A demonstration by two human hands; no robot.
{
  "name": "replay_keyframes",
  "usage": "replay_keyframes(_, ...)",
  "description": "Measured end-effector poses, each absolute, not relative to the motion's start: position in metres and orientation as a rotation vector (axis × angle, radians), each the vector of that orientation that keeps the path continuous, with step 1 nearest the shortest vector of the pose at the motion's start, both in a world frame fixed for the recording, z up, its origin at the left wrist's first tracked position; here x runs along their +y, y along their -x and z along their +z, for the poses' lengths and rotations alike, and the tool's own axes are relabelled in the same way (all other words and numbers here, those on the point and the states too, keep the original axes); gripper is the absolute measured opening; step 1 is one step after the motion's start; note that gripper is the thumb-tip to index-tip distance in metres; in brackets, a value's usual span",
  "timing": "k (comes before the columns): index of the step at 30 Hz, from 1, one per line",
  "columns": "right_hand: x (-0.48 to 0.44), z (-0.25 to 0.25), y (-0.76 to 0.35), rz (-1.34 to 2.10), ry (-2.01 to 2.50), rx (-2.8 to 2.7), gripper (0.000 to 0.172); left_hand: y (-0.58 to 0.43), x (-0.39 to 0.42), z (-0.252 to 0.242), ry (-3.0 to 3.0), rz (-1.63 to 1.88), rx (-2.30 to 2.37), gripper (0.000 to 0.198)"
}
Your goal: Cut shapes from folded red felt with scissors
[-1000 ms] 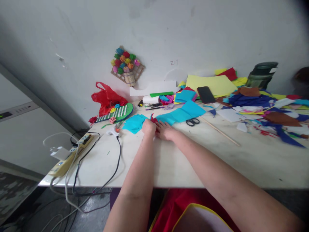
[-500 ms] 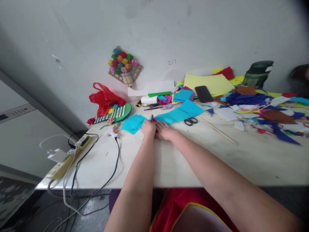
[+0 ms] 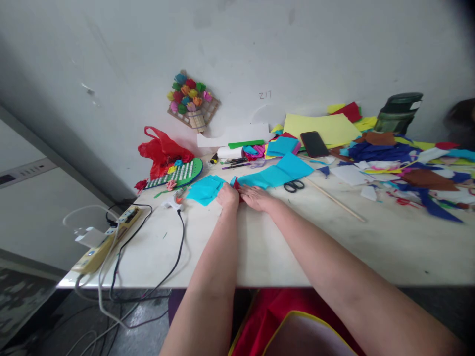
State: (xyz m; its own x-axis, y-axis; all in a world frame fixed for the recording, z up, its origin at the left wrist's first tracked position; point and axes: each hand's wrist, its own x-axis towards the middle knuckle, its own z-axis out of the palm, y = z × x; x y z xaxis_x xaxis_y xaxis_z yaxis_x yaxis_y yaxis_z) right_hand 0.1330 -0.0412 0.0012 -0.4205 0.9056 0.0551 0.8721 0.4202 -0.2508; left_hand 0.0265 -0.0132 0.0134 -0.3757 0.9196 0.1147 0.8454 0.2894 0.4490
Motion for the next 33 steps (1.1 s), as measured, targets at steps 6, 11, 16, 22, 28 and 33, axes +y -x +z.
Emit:
replay_keyframes(6,-0.038,-0.008,-0.132,0.16,1.648,-2.455,0.053,-0.028,-0.018,0.016,-1.731,0.654,2.363,0.034)
replay_keyframes(11,-0.037,-0.011,-0.13,0.175,1.704,-2.464,0.056,-0.031,-0.02,0.02,-1.736,0.654,2.374,0.033)
replay_keyframes(16,-0.036,-0.012,-0.13,0.159,1.693,-2.454,0.056,-0.032,-0.014,0.016,-1.705,0.678,2.338,0.036)
replay_keyframes(22,-0.04,-0.008,-0.13,0.213,1.678,-2.433,0.056,-0.033,-0.005,0.01,-1.645,0.67,2.333,0.045)
replay_keyframes(28,-0.035,-0.014,-0.13,0.22,1.652,-2.408,0.056,-0.032,-0.004,0.01,-1.65,0.642,2.318,0.047)
replay_keyframes(33,-0.035,-0.012,-0.129,0.265,1.691,-2.413,0.058,-0.037,-0.002,0.011,-1.585,0.652,2.336,0.044)
